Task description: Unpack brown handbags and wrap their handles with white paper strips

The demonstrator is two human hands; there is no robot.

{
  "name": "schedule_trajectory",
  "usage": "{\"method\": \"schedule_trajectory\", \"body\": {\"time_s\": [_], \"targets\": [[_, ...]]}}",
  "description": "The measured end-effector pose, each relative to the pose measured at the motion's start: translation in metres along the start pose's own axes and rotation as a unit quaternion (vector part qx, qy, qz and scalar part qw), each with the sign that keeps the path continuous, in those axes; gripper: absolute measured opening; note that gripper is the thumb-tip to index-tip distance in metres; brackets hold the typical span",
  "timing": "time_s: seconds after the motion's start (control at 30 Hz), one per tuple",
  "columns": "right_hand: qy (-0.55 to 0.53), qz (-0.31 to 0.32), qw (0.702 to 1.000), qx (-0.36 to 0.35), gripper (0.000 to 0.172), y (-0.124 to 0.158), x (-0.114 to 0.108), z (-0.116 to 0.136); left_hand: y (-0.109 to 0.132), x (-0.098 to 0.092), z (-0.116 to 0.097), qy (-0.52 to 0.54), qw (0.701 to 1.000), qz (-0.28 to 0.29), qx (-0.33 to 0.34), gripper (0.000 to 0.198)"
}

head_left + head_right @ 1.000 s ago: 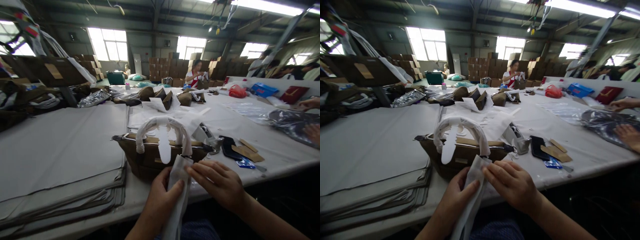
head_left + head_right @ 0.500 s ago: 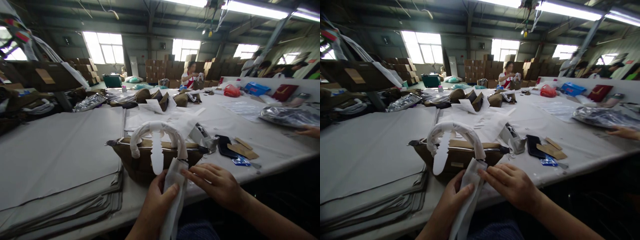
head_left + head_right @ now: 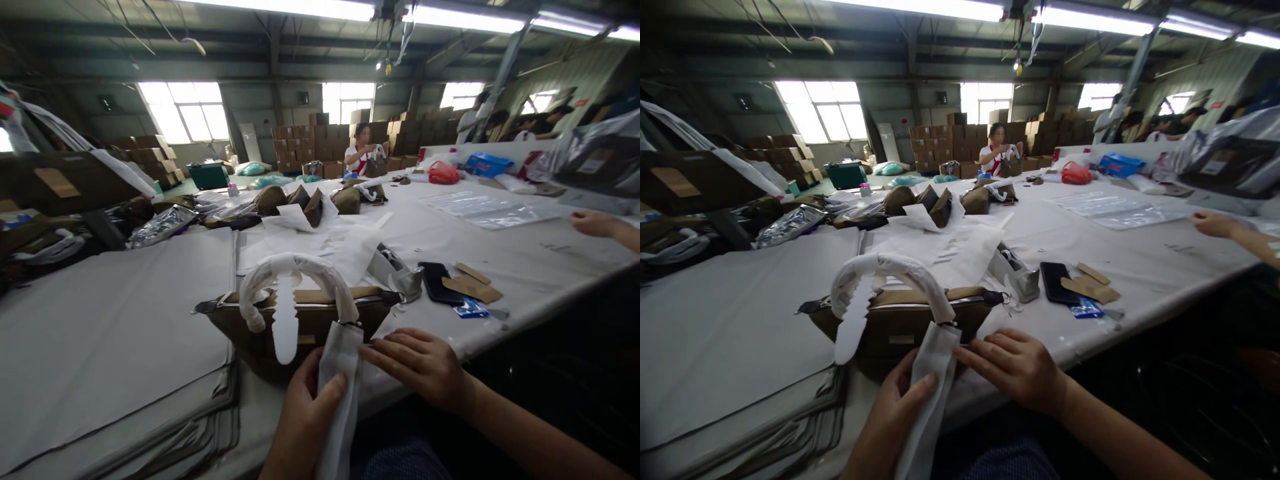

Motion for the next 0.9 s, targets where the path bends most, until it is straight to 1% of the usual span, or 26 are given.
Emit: {"method": "schedule_trajectory", "body": {"time_s": [0.07,0.13,0.17,0.2,0.23,0.27,0.33,0.37,0.4,0.43,0.5,0.53,0.57,0.63,0.7,0.73,0.77,0.8,0.83,0.9], "targets": [[-0.008,0.004,1.0,0.008,0.041,0.008,0.005,0.0,-0.001,-0.002,0.0,-0.01,1.0,-0.008,0.002,0.057],[-0.026,-0.006,0.999,0.021,0.04,0.017,0.007,0.003,-0.002,-0.004,0.002,-0.013,1.0,-0.014,-0.005,0.057],[-0.042,-0.024,0.998,0.042,0.039,0.02,0.005,0.003,-0.002,-0.005,0.003,-0.014,1.0,-0.018,-0.007,0.057],[-0.063,-0.048,0.993,0.085,0.038,0.022,0.002,0.001,-0.002,-0.006,0.003,-0.014,1.0,-0.022,-0.007,0.057],[-0.092,-0.072,0.982,0.148,0.036,0.024,-0.002,-0.003,-0.002,-0.006,0.003,-0.015,1.0,-0.024,-0.006,0.057],[-0.127,-0.092,0.961,0.228,0.032,0.027,-0.005,-0.01,-0.002,-0.006,0.003,-0.019,0.999,-0.026,-0.004,0.056],[-0.202,-0.115,0.894,0.383,0.024,0.031,-0.006,-0.02,-0.001,-0.004,0.001,-0.028,0.999,-0.027,0.003,0.055],[-0.235,-0.121,0.862,0.432,0.022,0.03,-0.005,-0.02,-0.001,-0.003,0.0,-0.033,0.999,-0.024,0.004,0.055],[-0.26,-0.128,0.842,0.455,0.022,0.025,-0.005,-0.019,0.0,-0.002,0.0,-0.036,0.999,-0.021,0.005,0.055],[-0.273,-0.138,0.836,0.455,0.025,0.017,-0.006,-0.017,0.0,-0.001,-0.001,-0.04,0.999,-0.02,0.007,0.055],[-0.274,-0.156,0.849,0.424,0.033,0.0,-0.008,-0.013,0.001,0.0,-0.002,-0.044,0.999,-0.018,0.015,0.054],[-0.267,-0.166,0.857,0.408,0.034,-0.006,-0.008,-0.012,0.0,0.0,-0.003,-0.046,0.999,-0.019,0.019,0.054],[-0.261,-0.176,0.862,0.397,0.032,-0.011,-0.009,-0.012,0.0,-0.001,-0.003,-0.048,0.998,-0.021,0.024,0.054],[-0.257,-0.197,0.862,0.39,0.022,-0.016,-0.01,-0.015,-0.001,-0.002,-0.003,-0.052,0.998,-0.021,0.03,0.054],[-0.264,-0.212,0.854,0.395,0.013,-0.018,-0.013,-0.018,-0.001,-0.003,-0.004,-0.059,0.997,-0.02,0.039,0.054],[-0.274,-0.21,0.845,0.409,0.009,-0.016,-0.012,-0.02,-0.001,-0.003,-0.004,-0.062,0.997,-0.019,0.044,0.053],[-0.294,-0.2,0.828,0.434,0.005,-0.013,-0.009,-0.021,-0.001,-0.003,-0.004,-0.066,0.997,-0.019,0.047,0.052],[-0.322,-0.182,0.8,0.472,0.005,-0.008,-0.003,-0.023,-0.001,-0.003,-0.004,-0.068,0.996,-0.02,0.049,0.052],[-0.356,-0.159,0.761,0.519,0.01,-0.001,0.005,-0.024,-0.001,-0.004,-0.003,-0.068,0.996,-0.023,0.049,0.051],[-0.428,-0.12,0.657,0.609,0.021,0.017,0.027,-0.021,-0.001,-0.005,-0.002,-0.064,0.997,-0.03,0.043,0.05]]}}
Point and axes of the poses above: each hand's wrist, its own y-axis away from the middle knuckle, its own x-axis out of the palm, z = x × y, the point moved 8 cm from there along -y, towards the middle knuckle, and after that the axes turned 7 degrees about -z, right-handed, at the moved point
